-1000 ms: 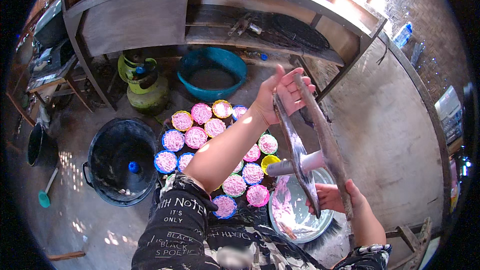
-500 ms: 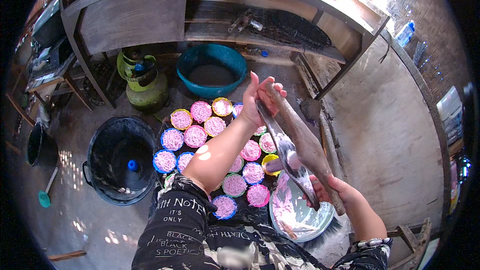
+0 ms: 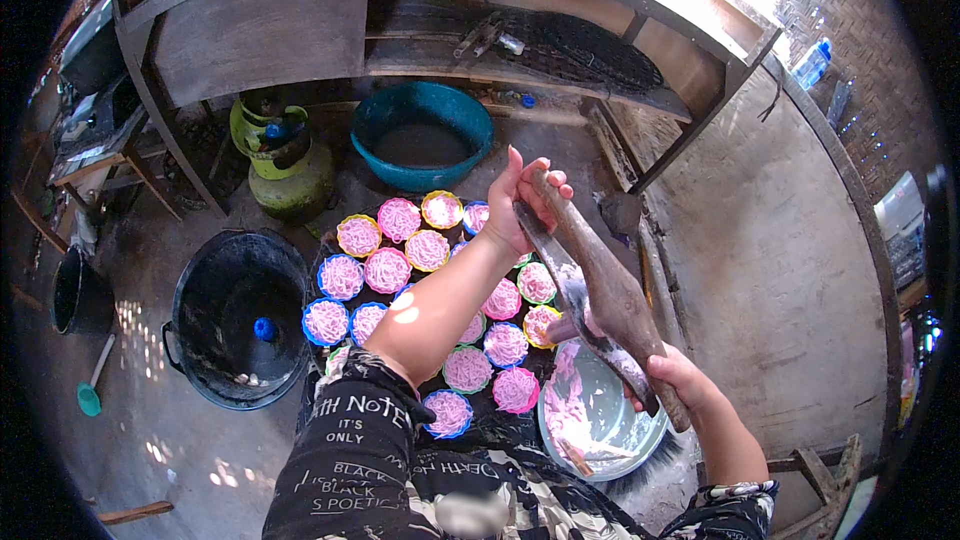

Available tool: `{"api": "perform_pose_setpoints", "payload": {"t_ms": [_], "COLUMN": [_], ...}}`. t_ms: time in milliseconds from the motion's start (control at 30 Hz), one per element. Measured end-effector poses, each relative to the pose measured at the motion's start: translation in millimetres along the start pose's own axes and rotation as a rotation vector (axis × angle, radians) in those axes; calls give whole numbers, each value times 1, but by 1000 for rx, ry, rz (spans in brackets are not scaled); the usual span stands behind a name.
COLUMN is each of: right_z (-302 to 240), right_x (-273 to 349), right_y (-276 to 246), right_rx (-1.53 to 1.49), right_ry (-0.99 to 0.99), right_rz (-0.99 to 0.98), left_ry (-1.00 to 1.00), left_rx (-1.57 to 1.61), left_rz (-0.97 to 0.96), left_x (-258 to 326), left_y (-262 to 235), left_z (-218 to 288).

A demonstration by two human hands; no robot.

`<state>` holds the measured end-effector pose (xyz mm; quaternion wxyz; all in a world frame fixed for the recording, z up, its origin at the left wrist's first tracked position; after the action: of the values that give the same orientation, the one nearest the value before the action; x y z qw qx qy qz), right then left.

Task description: The person uses a wooden tool to scoop pink frosting from a bowl and applies it to multiple small colorful containers arranged on a tray. The person repeatedly scoops frosting and spreads it onto each container in a consistent pattern.

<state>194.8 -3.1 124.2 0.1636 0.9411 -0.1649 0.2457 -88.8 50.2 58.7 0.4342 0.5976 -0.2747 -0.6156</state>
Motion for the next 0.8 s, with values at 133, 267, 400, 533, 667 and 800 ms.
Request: {"api": "perform_pose_setpoints", "payload": {"t_ms": [133,267,400,533,667,800], "right_z": [8,4,1,11,27,57], "right_x": [-8,-15,-8,3,14,36], "right_y": [11,11,8,13,21,29], "right_rx": [-29,95,135,51,-140,-56], "right_ry": [-41,-103,-83,-45,-135,-497], "right_rz": [4,81,152,86,-9,192], "left_ry": [-30,-38,-46,-88,-210,-252], "left_rx": [-13,46,25,36,-271,-726], "left_rz": [-46,-160,-62,-57,-48,-61], "left_x": [9,1,-1,6,8,47], "left_y": [2,4,-1,6,44,100], "left_z": [12,24,13,1,21,87]}}
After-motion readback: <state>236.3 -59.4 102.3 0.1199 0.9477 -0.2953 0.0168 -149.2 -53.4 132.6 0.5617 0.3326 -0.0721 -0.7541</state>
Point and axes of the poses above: each hand's wrist, its own x-axis away from the middle knuckle, its own y-axis out of the palm, z = x × y, the point moved 2 cm from there along -x, towards the middle knuckle, and after that the axes turned 13 degrees about -z, right-handed, at the moved point
